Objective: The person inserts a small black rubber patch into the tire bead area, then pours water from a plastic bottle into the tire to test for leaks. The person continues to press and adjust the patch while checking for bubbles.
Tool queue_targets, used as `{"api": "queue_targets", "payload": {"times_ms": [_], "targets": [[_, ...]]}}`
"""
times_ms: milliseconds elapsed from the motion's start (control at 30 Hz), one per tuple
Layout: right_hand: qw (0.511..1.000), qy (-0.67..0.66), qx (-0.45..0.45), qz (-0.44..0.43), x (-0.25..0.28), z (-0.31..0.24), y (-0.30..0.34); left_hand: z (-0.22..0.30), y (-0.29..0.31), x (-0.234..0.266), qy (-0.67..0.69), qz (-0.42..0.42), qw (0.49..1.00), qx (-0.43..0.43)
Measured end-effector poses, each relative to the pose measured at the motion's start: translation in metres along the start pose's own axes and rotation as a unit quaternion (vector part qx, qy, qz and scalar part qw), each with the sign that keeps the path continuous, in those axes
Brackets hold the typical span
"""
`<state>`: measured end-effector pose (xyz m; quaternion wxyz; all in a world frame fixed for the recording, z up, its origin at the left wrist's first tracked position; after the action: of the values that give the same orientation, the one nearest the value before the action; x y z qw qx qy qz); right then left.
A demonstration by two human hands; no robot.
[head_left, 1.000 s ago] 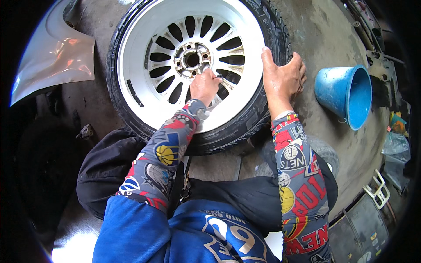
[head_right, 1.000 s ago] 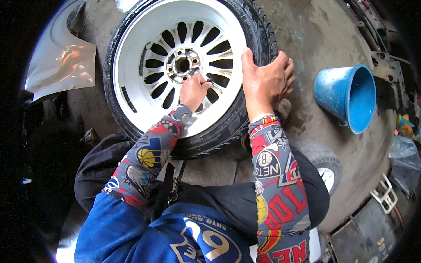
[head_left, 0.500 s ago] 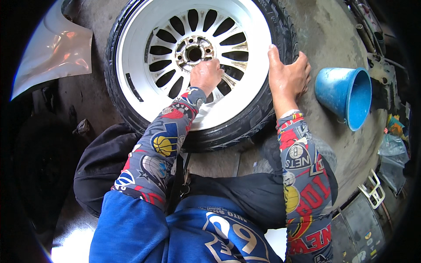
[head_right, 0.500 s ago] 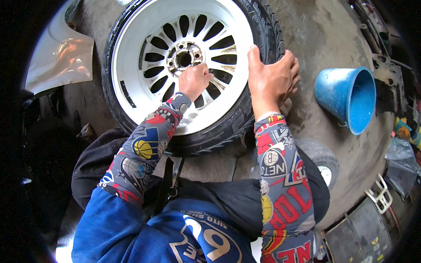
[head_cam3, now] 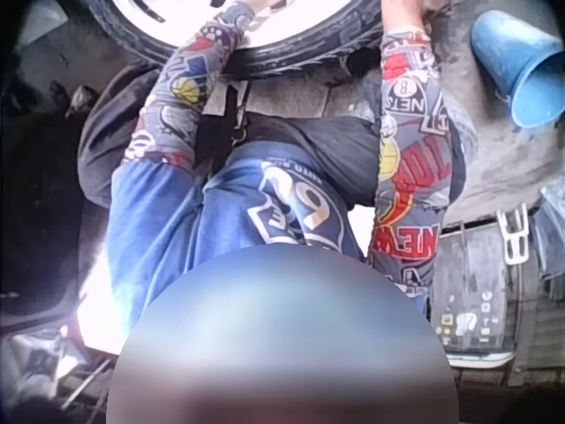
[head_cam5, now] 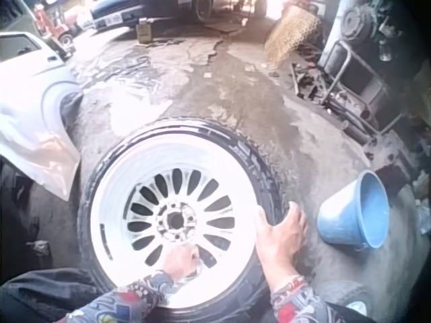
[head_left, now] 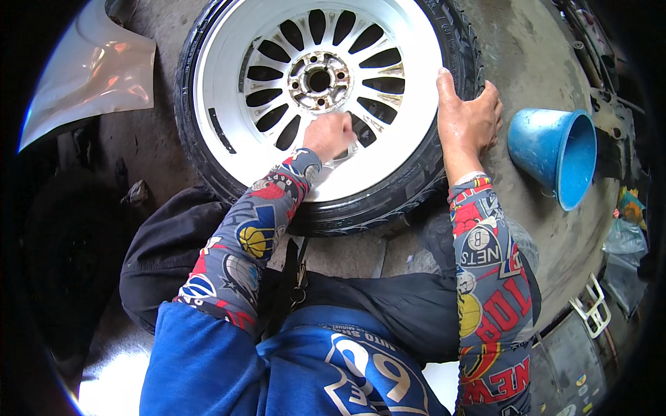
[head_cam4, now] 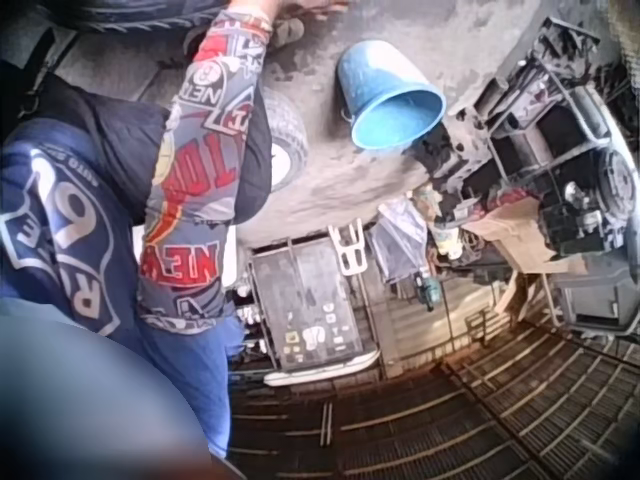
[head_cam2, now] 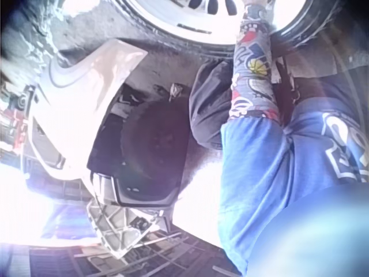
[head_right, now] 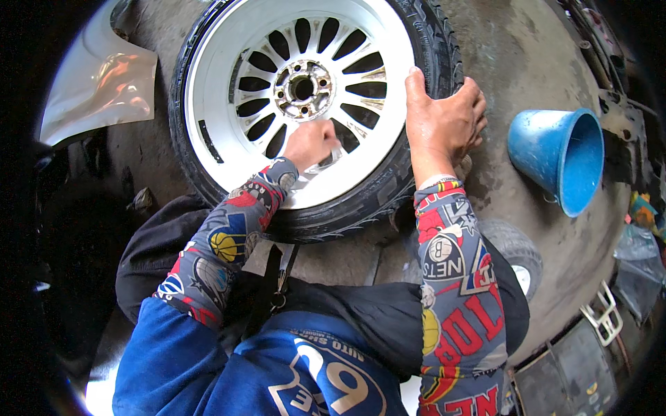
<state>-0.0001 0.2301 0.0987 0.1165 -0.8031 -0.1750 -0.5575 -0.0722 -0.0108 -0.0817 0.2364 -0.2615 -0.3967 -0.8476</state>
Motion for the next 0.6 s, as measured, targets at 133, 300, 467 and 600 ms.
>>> {"api": "queue_targets", "payload": {"times_ms": [133, 300, 467, 600], "targets": [[1.0, 0.003, 0.002, -0.007, -0.002, -0.001, -0.001, 0.009, 0.005, -0.015, 0.062, -0.049, 0.995, -0.053], [1.0, -0.005, -0.001, -0.004, -0.003, 0.001, -0.001, 0.0, 0.006, 0.009, -0.036, 0.078, 0.996, 0.021], [1.0, -0.009, 0.0, -0.006, -0.001, 0.0, -0.001, 0.004, 0.004, 0.008, -0.046, 0.042, 0.998, 0.011], [1.0, 0.002, 0.008, -0.007, 0.001, -0.001, 0.0, -0.007, 0.008, 0.023, -0.068, 0.123, 0.983, 0.121]]}}
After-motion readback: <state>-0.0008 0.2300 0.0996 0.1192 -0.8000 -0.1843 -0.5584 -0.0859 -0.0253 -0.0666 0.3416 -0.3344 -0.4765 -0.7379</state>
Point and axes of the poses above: each hand's wrist, its own y-axis away from the middle knuckle, its own x-axis out of the back of the hand, z = x × y, the point moved 7 cm from there along -y, towards the middle knuckle, and after that the axes turned 3 degrees about -y, right-handed, at the moved point
